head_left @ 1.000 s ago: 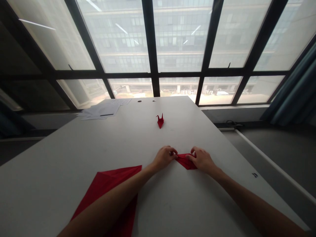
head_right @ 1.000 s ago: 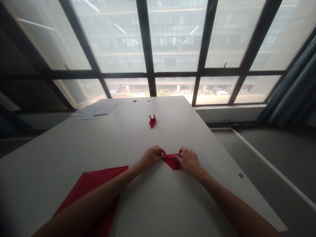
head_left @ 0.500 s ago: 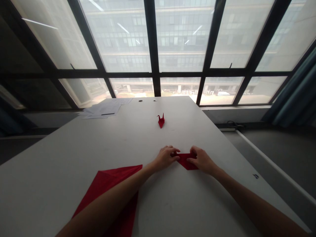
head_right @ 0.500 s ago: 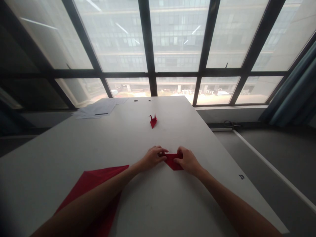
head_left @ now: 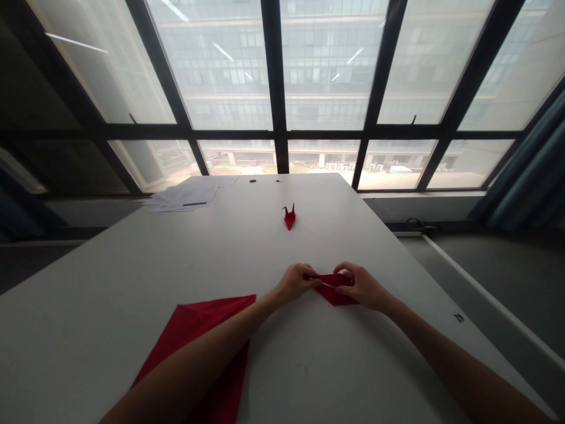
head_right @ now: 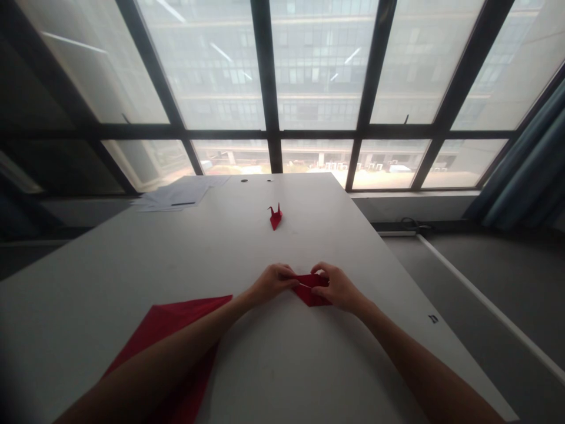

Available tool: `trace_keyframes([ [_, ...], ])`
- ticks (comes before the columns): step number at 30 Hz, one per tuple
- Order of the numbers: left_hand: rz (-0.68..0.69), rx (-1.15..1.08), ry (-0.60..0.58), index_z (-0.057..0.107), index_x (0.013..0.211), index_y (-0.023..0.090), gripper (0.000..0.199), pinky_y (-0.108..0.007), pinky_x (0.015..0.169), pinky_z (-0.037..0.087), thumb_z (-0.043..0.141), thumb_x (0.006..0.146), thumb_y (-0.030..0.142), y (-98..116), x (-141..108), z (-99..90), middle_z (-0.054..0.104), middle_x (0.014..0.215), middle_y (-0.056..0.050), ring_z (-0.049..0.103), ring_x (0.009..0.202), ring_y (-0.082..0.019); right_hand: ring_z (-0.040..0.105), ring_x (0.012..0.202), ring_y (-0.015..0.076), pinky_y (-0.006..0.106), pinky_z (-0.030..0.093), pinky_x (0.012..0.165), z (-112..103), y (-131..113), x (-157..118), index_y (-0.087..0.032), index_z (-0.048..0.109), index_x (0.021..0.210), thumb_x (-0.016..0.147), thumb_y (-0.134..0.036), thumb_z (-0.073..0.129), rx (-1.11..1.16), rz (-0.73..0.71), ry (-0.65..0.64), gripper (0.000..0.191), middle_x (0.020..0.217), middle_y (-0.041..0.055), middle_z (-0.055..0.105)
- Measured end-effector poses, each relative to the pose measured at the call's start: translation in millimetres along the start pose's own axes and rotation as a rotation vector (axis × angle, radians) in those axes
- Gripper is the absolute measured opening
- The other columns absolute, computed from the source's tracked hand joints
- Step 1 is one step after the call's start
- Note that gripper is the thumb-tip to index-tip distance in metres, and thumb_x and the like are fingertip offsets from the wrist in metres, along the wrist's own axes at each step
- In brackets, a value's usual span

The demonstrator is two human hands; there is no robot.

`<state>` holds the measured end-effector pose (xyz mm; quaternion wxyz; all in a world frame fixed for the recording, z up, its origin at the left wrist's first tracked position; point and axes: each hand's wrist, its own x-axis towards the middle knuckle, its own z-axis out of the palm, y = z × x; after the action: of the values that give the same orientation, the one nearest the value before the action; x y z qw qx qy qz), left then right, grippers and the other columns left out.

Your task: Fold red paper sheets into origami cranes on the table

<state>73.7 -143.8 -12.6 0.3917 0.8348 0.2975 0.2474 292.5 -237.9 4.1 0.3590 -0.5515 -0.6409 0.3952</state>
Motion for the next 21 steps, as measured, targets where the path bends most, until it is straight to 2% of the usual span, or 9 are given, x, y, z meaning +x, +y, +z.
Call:
trace_keyframes([
  [3,0.074,-0.032,0.121,0.078,0.095,0.019,0.019,-0.028,0.075,0.052,0.065,0.087,0.032,5.1,-1.1,0.7,0.072,0.091,-0.005,0.066,0.081,-0.018,0.068,0.077,0.0204,0.032,0.055,0.067,0.2,0.0,0.2,-0.02,0.061,0.108,0.08,-0.028,0.066,-0.084,-0.04,0.099,0.031,0.091,0.0044,0.073],
  [7,0.156,0.035,0.431,0.071,0.112,0.023,0.025,-0.037,0.099,0.048,0.057,0.094,0.034,14.5,-1.1,-2.5,0.068,0.114,-0.007,0.062,0.109,-0.022,0.064,0.08,0.0213,0.034,0.053,0.075,-1.7,-1.2,0.7,-0.02,0.065,0.091,0.087,-0.026,0.058,-0.368,-0.156,0.348,0.01,0.087,0.0056,0.07],
  [9,0.132,0.087,0.559,0.063,0.123,0.023,0.031,-0.04,0.103,0.045,0.046,0.099,0.032,17.5,-1.4,-4.1,0.064,0.124,-0.008,0.057,0.118,-0.022,0.062,0.088,0.0227,0.036,0.051,0.081,-1.8,-1.5,1.6,-0.021,0.065,0.089,0.09,-0.021,0.052,-0.506,-0.236,0.424,0.014,0.092,0.0077,0.069],
  [11,0.116,0.153,0.599,0.056,0.131,0.022,0.035,-0.04,0.105,0.044,0.039,0.101,0.029,18.4,-2.4,-4.0,0.06,0.131,-0.009,0.053,0.124,-0.021,0.06,0.096,0.0237,0.037,0.049,0.087,-0.3,-1.5,3.2,-0.021,0.065,0.089,0.09,-0.015,0.049,-0.624,-0.287,0.413,0.018,0.098,0.009,0.067],
  [12,0.123,0.196,0.583,0.052,0.134,0.022,0.036,-0.04,0.107,0.043,0.038,0.101,0.027,18.2,-3.2,-3.2,0.058,0.134,-0.009,0.052,0.126,-0.021,0.058,0.099,0.0237,0.037,0.049,0.088,0.9,-1.5,4.1,-0.022,0.065,0.09,0.089,-0.013,0.049,-0.674,-0.291,0.379,0.019,0.101,0.0089,0.066],
  [14,0.168,0.296,0.475,0.049,0.139,0.023,0.04,-0.039,0.112,0.038,0.04,0.1,0.023,17.0,-5.4,-0.2,0.054,0.14,-0.008,0.046,0.133,-0.02,0.057,0.101,0.0231,0.035,0.048,0.088,2.9,-2.1,5.1,-0.022,0.066,0.092,0.089,-0.011,0.05,-0.746,-0.279,0.275,0.019,0.103,0.0079,0.064],
  [16,0.217,0.392,0.282,0.045,0.143,0.023,0.043,-0.038,0.117,0.032,0.039,0.1,0.023,15.4,-8.1,3.6,0.049,0.147,-0.006,0.04,0.139,-0.018,0.056,0.101,0.0225,0.035,0.047,0.09,2.9,-4.0,4.2,-0.023,0.067,0.097,0.089,-0.017,0.055,-0.771,-0.283,0.154,0.015,0.104,0.0066,0.064],
  [18,0.239,0.471,0.053,0.038,0.148,0.024,0.046,-0.039,0.119,0.027,0.037,0.102,0.03,14.0,-10.9,7.1,0.041,0.154,-0.006,0.033,0.144,-0.018,0.057,0.101,0.0225,0.035,0.047,0.092,0.4,-6.8,1.5,-0.024,0.068,0.104,0.09,-0.028,0.061,-0.761,-0.314,0.064,0.016,0.107,0.0057,0.065],
  [21,0.236,0.568,-0.169,0.027,0.154,0.024,0.055,-0.045,0.121,0.021,0.033,0.104,0.044,13.0,-13.9,9.7,0.031,0.159,-0.007,0.024,0.148,-0.021,0.058,0.103,0.0222,0.035,0.046,0.094,-4.4,-8.5,-1.9,-0.026,0.068,0.109,0.096,-0.037,0.054,-0.717,-0.333,0.079,0.023,0.109,0.0052,0.067],
])
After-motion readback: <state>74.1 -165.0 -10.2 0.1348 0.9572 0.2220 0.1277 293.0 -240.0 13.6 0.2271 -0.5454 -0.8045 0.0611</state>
